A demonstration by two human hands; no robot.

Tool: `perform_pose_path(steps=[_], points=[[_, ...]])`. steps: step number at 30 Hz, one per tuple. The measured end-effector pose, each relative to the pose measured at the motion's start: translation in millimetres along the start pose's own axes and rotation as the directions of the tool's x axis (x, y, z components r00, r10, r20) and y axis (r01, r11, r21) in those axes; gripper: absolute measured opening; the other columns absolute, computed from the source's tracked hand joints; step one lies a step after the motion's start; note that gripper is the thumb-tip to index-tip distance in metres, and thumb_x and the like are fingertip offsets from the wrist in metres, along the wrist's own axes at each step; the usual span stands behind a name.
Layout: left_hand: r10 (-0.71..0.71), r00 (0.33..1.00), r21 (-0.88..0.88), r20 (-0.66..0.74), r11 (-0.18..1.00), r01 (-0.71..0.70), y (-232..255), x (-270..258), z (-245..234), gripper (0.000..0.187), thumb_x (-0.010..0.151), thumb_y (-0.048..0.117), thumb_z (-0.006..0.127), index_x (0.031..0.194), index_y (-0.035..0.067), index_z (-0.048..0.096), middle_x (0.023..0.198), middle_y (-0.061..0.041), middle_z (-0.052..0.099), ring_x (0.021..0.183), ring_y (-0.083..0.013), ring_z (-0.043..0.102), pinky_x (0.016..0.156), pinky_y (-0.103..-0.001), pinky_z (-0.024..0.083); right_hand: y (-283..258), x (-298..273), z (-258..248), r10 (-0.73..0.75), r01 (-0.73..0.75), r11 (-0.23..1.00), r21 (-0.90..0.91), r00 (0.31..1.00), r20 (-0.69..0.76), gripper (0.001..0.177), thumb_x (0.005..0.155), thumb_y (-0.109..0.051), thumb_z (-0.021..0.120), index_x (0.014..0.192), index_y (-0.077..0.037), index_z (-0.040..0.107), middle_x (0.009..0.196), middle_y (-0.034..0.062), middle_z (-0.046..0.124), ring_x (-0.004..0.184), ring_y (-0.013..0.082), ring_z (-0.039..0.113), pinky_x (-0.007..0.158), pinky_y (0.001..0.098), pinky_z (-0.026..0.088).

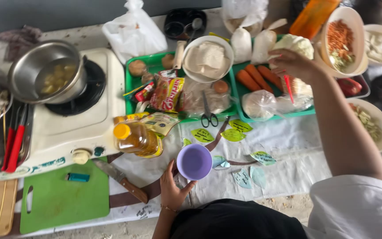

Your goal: The person cracks an egg into a bowl using scissors, adds seasoning from a cut packet into the bowl, whisks the egg with a fork, and reaches for food ingredients on the table.

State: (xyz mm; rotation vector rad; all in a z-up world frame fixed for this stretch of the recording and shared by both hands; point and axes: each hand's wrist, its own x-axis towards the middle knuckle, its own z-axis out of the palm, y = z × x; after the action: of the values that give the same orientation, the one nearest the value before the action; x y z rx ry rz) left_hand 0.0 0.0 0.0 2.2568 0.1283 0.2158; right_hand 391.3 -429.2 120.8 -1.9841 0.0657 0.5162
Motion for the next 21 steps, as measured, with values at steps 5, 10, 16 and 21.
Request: perform_pose_path(steps=[5, 10, 16, 21], points=[[0.041, 0.998, -0.035, -0.053, 0.998, -0.043, 6.2, 0.9, -1.1, 0.106, 0.069, 0.045, 0.09, 0.149, 0.0, 0.039, 0.138, -0.022, 0.056, 0.124, -0.0384, 0.056, 0.103, -0.048, 0.045, 36.2, -54.8, 3.6, -0.166, 0.158, 0.983, -0.097, 0.983, -0.079, 0.048, 0.103, -0.022, 0.06, 0.15, -0.013, 0.054, 0.136, 0.0104, 0.066, 0.122, 0.0187, 0.06, 0.1, 0.031, 0.047], [0.021, 0.998, -0.087, -0.051, 0.996, -0.025, 8.6, 2.1, -2.3, 0.105, 0.069, 0.042, 0.09, 0.15, -0.001, 0.038, 0.138, -0.023, 0.056, 0.125, -0.0375, 0.056, 0.103, -0.047, 0.046, 47.1, -92.8, 24.5, -0.21, 0.141, 0.958, -0.249, 0.936, -0.281, 0.043, 0.102, -0.022, 0.061, 0.144, -0.017, 0.057, 0.13, 0.0105, 0.069, 0.117, 0.0211, 0.065, 0.096, 0.0359, 0.051], [0.009, 0.999, -0.127, -0.039, 0.992, -0.014, 5.1, 3.7, -0.7, 0.106, 0.068, 0.04, 0.091, 0.15, -0.002, 0.037, 0.138, -0.024, 0.055, 0.125, -0.0369, 0.057, 0.103, -0.047, 0.048, 59.4, -146.9, 79.1, -0.546, 0.439, 0.821, -0.365, 0.791, -0.276, 0.06, 0.078, 0.001, 0.063, 0.136, -0.012, 0.062, 0.133, 0.0156, 0.067, 0.125, 0.0287, 0.062, 0.105, 0.0395, 0.046], [0.082, 0.995, -0.088, -0.05, 0.992, -0.086, -1.6, 2.6, 2.2, 0.103, 0.073, 0.042, 0.089, 0.15, -0.003, 0.037, 0.139, -0.025, 0.055, 0.127, -0.0375, 0.057, 0.104, -0.048, 0.048, 53.3, -167.4, 133.9, -0.643, 0.491, 0.744, -0.454, 0.712, -0.283, 0.049, 0.08, -0.016, 0.085, 0.125, -0.01, 0.069, 0.155, 0.0227, 0.045, 0.141, 0.0359, 0.045, 0.115, 0.0472, 0.04]])
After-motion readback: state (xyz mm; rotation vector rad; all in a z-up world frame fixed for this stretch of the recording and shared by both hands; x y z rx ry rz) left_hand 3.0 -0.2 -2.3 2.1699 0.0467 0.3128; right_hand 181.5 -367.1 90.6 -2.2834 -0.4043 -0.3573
